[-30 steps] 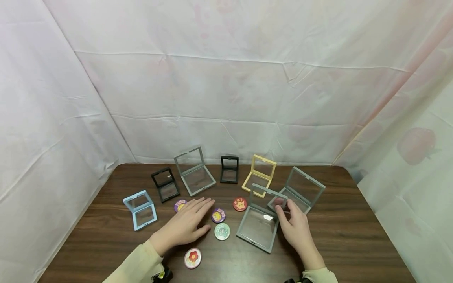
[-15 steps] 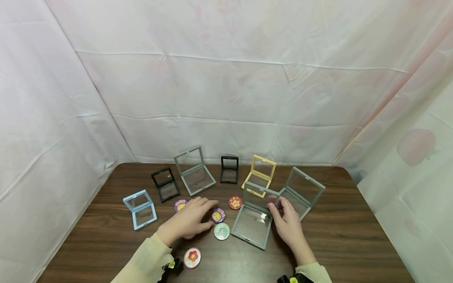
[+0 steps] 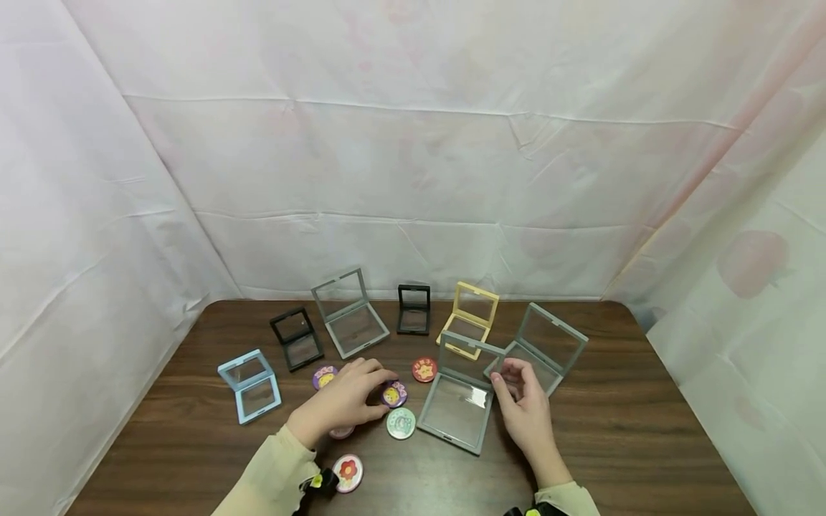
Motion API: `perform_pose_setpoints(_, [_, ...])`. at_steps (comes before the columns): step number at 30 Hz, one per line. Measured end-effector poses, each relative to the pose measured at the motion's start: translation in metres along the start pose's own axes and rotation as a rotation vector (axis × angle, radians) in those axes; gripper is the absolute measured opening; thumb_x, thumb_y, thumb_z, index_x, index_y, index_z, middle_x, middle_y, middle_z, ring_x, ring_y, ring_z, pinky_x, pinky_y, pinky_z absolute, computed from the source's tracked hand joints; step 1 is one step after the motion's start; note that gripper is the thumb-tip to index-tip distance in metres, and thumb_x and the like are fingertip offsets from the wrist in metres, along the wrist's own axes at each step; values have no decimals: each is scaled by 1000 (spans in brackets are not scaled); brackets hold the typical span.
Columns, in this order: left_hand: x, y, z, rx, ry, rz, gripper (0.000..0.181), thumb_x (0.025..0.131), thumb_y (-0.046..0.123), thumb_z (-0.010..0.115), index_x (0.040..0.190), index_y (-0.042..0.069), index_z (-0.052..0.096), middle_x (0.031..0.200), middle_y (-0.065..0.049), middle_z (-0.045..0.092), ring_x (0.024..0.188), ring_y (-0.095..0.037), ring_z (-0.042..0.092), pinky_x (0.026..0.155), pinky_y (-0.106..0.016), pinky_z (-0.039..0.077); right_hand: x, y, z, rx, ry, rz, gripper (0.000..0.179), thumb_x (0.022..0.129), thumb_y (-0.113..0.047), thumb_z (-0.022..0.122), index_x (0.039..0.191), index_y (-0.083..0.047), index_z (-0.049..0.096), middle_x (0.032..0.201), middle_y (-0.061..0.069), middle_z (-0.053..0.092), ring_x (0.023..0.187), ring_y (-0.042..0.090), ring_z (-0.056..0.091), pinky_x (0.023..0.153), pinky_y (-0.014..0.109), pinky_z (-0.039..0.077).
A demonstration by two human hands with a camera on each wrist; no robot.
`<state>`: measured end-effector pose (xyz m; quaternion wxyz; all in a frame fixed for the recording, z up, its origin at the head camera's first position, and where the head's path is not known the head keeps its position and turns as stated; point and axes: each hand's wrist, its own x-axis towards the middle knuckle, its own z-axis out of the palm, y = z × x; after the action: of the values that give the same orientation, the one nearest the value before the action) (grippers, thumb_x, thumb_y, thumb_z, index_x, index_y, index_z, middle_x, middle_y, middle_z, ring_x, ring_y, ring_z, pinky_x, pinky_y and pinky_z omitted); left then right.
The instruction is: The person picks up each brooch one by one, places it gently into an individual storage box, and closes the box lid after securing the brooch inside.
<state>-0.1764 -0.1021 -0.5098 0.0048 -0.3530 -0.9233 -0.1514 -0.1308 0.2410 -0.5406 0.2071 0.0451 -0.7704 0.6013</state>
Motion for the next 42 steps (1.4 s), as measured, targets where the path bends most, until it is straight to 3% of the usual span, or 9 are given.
perform_pose_setpoints(9, [-4,-6,7,-49,24,-22,46,96,34,87,137,16,75,123,1,69,112,-18,62,100,-48,52,-2,4,4,-65,22,-8,22,103,7,69,125,6,68,110,19,72,99,0,67,86,11,52])
perform_pose_setpoints(15, [0,-2,9,-24,33,-14,55,96,35,85,145,14,70,124,0,68,112,-18,62,96,-47,52,-2,6,5,-62,24,2,21,103,6,70,124,3,70,111,20,74,100,-1,67,86,11,52])
perform_pose_setpoints(22, [1,1,10,17,67,7,48,96,36,85,138,14,76,116,1,66,102,-17,59,89,-42,51,-1,5,5,-94,36,18,20,104,4,71,124,1,71,110,15,74,99,-1,67,85,11,51])
perform_pose_setpoints(37, [0,-4,9,-63,35,-22,42,100,37,80,133,13,75,123,-1,68,112,-19,62,97,-47,52,1,7,4,-89,32,-25,20,103,5,71,123,-1,72,107,13,75,95,1,68,82,12,52])
perform_pose_setpoints(42, [0,-4,5,-96,55,-21,44,100,37,80,134,11,73,127,-3,71,118,-22,65,103,-52,52,1,7,4,-78,29,-58,22,102,7,71,123,0,72,105,13,75,93,2,69,80,12,53])
